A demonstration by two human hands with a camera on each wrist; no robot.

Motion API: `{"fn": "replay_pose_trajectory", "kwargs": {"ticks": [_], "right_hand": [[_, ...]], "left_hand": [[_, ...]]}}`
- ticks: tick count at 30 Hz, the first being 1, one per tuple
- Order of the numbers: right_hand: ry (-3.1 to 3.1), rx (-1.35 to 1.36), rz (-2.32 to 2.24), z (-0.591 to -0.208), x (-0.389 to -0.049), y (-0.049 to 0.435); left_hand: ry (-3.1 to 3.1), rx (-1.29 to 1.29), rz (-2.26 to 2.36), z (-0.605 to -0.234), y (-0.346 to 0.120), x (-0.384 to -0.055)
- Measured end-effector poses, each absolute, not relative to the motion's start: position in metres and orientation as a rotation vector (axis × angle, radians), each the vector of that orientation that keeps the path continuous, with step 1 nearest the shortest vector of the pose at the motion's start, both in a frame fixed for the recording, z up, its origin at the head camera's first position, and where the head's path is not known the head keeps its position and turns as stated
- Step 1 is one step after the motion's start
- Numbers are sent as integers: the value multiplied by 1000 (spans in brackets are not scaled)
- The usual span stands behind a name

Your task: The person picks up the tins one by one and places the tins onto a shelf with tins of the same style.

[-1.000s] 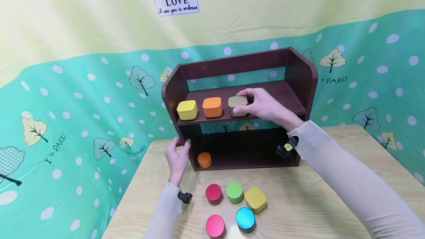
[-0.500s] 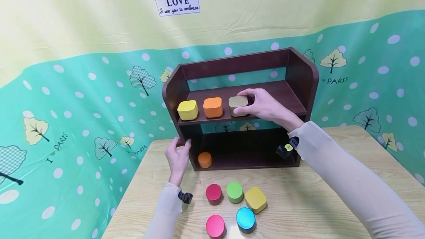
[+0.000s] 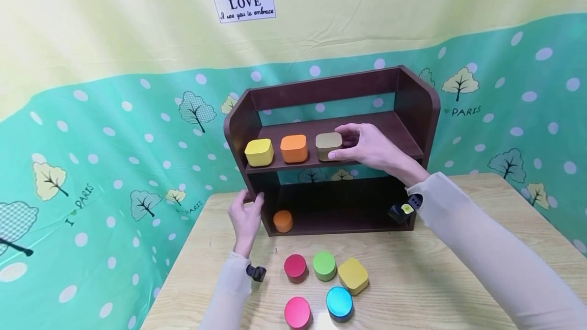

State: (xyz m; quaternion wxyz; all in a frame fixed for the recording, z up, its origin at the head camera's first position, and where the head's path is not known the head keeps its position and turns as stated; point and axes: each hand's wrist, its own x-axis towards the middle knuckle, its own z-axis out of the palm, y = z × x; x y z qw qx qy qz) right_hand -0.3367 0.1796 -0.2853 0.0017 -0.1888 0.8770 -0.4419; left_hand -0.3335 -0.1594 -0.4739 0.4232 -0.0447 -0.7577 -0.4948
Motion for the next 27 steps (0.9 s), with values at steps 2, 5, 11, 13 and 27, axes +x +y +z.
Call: {"fn": "replay_pose_trajectory", "kwargs": {"ticks": [2,5,11,13,27], "right_hand": [[2761,-585,-1378,-286,-335,183],[2774,-576,-1375,-286,-331,189],[2795,-587,-1393,-291,-321,197],[2807,-593,-1385,-292,-318,199],[2796,-593,-1433,-295,-293,212]], "left_hand": [[-1897,-111,-1234,-474,-160,-333],[-1897,-118,-1229,-474,-160,-334],[-1891,-117,-1214,-474,-159,-334],[-1893,-109,-1212,-474,-159,-334],[-1905,-91,-1218,-474,-160,-333]]}}
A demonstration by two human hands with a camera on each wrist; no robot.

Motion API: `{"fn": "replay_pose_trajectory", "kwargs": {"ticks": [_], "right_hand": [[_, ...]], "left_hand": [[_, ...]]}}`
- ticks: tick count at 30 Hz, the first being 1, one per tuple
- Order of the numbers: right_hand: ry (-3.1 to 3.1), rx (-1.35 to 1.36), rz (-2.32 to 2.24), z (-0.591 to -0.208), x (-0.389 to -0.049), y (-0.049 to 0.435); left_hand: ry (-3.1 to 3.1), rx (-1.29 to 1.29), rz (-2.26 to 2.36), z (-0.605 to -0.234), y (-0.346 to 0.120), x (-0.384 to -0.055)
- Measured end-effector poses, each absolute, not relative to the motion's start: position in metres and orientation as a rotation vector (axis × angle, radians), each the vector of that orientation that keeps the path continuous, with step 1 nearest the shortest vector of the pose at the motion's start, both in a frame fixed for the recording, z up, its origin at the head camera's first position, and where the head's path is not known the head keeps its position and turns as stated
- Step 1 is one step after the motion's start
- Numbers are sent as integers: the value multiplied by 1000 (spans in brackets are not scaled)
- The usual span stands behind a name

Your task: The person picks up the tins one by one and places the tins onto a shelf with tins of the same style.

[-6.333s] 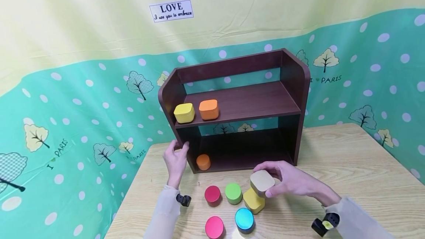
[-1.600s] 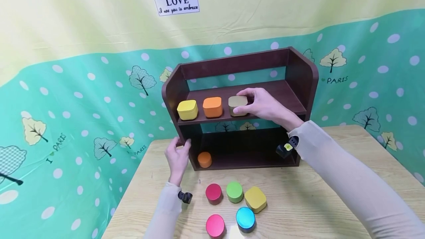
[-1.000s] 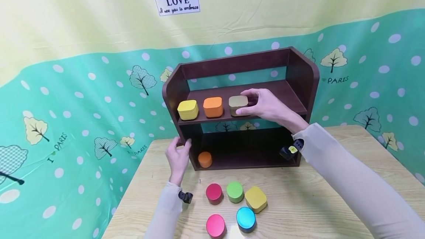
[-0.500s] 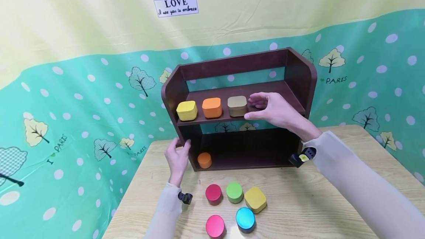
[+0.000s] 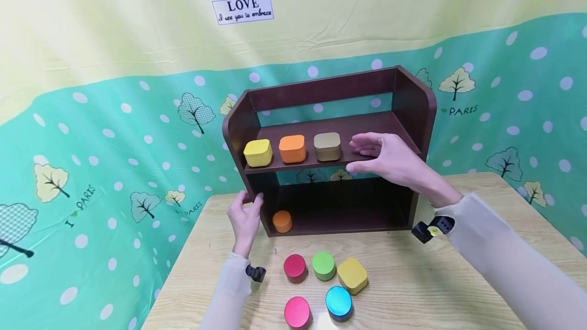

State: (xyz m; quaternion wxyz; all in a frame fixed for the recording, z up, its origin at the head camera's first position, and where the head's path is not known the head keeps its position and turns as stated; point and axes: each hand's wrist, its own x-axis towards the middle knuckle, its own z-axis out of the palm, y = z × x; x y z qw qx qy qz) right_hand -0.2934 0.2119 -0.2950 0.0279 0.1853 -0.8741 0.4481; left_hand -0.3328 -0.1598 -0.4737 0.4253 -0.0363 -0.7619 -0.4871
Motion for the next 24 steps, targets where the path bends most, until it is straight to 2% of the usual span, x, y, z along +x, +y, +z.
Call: {"fn": "replay_pose_trajectory", "kwargs": {"ticks": [24], "right_hand": [[-2666,709,1408,-336,-252,227]], "left_hand": [[-1907,-98,-1239,-474,-161,-333]]}}
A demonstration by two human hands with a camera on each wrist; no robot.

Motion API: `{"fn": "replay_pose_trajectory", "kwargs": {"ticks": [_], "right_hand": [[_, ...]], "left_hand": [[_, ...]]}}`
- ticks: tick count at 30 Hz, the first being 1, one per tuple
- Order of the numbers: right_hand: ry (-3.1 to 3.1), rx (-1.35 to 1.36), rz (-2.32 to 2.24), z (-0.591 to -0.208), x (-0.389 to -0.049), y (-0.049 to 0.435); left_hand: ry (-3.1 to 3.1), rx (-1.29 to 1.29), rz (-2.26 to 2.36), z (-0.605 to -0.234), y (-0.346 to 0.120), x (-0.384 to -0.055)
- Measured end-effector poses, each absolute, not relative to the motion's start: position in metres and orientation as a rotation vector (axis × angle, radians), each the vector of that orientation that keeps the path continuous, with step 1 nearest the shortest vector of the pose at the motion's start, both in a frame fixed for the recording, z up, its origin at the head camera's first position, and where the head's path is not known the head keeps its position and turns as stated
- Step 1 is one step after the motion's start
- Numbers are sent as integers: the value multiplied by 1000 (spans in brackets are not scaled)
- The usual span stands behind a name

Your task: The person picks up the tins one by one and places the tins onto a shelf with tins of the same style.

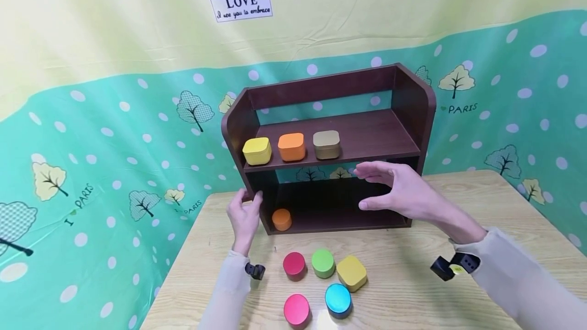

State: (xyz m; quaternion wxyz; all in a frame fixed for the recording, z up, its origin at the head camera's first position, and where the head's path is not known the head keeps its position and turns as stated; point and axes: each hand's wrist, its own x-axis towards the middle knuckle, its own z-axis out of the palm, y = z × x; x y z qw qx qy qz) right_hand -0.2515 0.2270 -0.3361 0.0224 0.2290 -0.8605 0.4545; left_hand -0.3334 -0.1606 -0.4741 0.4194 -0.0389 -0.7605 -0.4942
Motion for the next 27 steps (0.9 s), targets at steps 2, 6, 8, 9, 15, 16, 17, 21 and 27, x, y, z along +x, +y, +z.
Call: {"fn": "replay_pose_trajectory", "kwargs": {"ticks": [2,6,8,9,15,16,17,21,27], "right_hand": [[-2664,724,1410,-340,-251,228],[-2664,768,1438,-349,-249,228],[-2665,794,1451,-355,-248,228],[-2665,808,1455,-358,-247,228],[-2641,890,1477,-380,-247,224],[-2639,901,1483,-384,-248,224],[-2640,908,1491,-388,-248,223],[-2650,933,1526,-402,-248,222],[-2679,968,1538,-419,-247,222]], "left_hand": [[-1903,-104,-1234,-474,-160,-334],[-1899,-107,-1228,-473,-160,-334],[-1901,-105,-1231,-473,-160,-333],[-1902,-104,-1234,-473,-160,-333],[-1908,-98,-1227,-471,-159,-331],[-1908,-98,-1224,-471,-159,-331],[-1908,-98,-1222,-471,-159,-331],[-1906,-105,-1239,-472,-159,-332],[-1903,-106,-1252,-474,-159,-333]]}}
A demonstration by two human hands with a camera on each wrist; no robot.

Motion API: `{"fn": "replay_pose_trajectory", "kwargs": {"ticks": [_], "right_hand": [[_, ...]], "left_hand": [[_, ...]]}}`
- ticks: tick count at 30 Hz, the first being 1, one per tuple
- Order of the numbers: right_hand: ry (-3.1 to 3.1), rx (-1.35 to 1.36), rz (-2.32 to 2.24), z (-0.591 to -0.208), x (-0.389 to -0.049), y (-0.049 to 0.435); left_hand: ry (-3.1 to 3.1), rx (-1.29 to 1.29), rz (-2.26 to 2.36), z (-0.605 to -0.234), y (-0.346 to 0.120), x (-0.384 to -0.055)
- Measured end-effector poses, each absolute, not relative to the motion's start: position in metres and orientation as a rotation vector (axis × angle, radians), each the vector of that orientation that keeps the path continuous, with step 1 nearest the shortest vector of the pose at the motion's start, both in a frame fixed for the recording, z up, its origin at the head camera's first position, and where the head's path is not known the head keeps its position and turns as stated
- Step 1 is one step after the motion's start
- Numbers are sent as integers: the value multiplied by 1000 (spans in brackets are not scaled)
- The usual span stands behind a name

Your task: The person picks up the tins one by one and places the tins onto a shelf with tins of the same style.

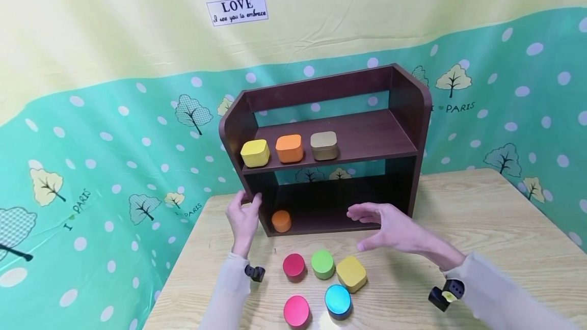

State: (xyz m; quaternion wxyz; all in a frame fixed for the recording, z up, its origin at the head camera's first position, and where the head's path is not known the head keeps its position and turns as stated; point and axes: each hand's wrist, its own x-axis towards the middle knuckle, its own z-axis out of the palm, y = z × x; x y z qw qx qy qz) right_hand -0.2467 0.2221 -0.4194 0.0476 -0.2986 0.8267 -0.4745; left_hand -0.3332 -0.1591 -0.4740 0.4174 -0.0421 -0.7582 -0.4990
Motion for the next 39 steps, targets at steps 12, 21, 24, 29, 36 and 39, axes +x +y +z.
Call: {"fn": "replay_pose_trajectory", "kwargs": {"ticks": [12,21,24,29,36,39], "right_hand": [[2445,-911,-1441,-447,-246,222],[2400,-956,-1433,-465,-248,223],[2396,-944,-1394,-470,-248,223],[2388,-907,-1352,-477,-249,221],[2393,-818,-1310,-484,-246,220],[2400,-788,-1289,-488,-244,220]], "left_hand": [[-1899,-109,-1237,-473,-159,-332],[-1902,-100,-1249,-473,-158,-332],[-1905,-97,-1254,-473,-158,-332],[-1904,-93,-1256,-474,-158,-332],[-1904,-89,-1250,-474,-159,-333],[-1903,-92,-1254,-474,-159,-333]]}}
